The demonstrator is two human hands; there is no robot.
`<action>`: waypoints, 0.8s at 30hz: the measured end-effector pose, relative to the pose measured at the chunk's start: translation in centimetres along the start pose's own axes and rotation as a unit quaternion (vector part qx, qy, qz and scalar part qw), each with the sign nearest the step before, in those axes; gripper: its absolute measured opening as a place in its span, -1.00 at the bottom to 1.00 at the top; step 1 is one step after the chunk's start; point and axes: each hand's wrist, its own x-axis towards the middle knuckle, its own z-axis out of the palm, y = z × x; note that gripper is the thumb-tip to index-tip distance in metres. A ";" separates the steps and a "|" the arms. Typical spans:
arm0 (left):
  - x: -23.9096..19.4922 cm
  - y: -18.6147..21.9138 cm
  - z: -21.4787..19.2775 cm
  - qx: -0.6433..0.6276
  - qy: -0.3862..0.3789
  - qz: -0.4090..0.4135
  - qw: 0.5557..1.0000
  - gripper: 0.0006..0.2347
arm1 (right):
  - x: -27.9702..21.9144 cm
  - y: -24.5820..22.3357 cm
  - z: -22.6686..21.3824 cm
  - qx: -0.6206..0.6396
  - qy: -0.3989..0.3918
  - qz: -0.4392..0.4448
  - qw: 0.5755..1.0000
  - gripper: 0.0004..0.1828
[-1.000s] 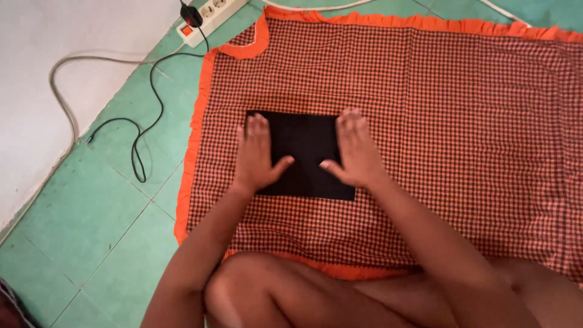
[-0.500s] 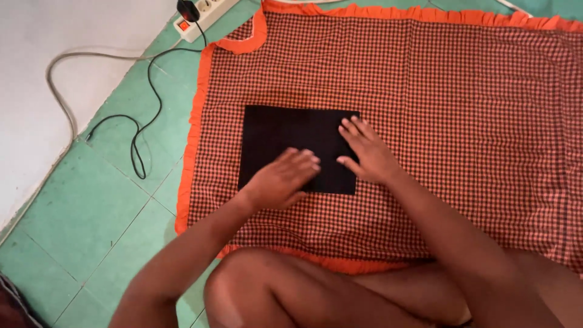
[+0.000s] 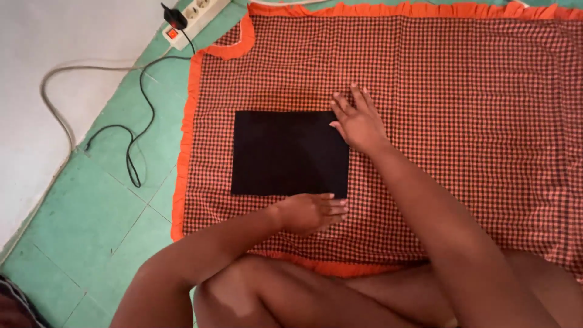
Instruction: A person is sitting on the floor folding a black t-shirt on a checkered mat.
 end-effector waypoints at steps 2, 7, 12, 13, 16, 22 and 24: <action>0.5 0.1 -1.8 0.055 0.069 -0.025 0.996 -0.73 | -0.7 -0.3 -0.3 0.021 0.083 0.019 0.996 -0.58; 3.1 -0.1 -3.5 0.188 0.181 -0.118 0.958 -0.82 | -3.4 -3.2 -6.0 0.209 -0.040 0.256 0.943 -0.73; 2.7 -1.8 1.4 0.267 0.132 -0.156 0.942 -0.88 | -4.7 -4.5 -4.9 0.356 -0.254 0.446 0.780 -0.63; 2.7 -1.7 1.4 0.266 0.133 -0.155 0.942 -0.88 | -4.7 -4.8 -5.5 0.355 -0.254 0.448 0.780 -0.63; 2.6 -1.4 0.2 0.269 0.121 -0.134 0.946 -0.88 | -3.8 -5.7 -6.9 0.402 -0.209 0.497 0.740 -0.74; 2.7 -0.7 -1.7 0.258 0.145 -0.093 0.951 -0.85 | -3.7 -5.0 -5.5 0.428 -0.159 0.514 0.726 -0.72; 2.6 -1.2 -0.6 0.275 0.134 -0.106 0.946 -0.86 | -3.9 -4.5 -5.7 0.453 -0.110 0.496 0.732 -0.74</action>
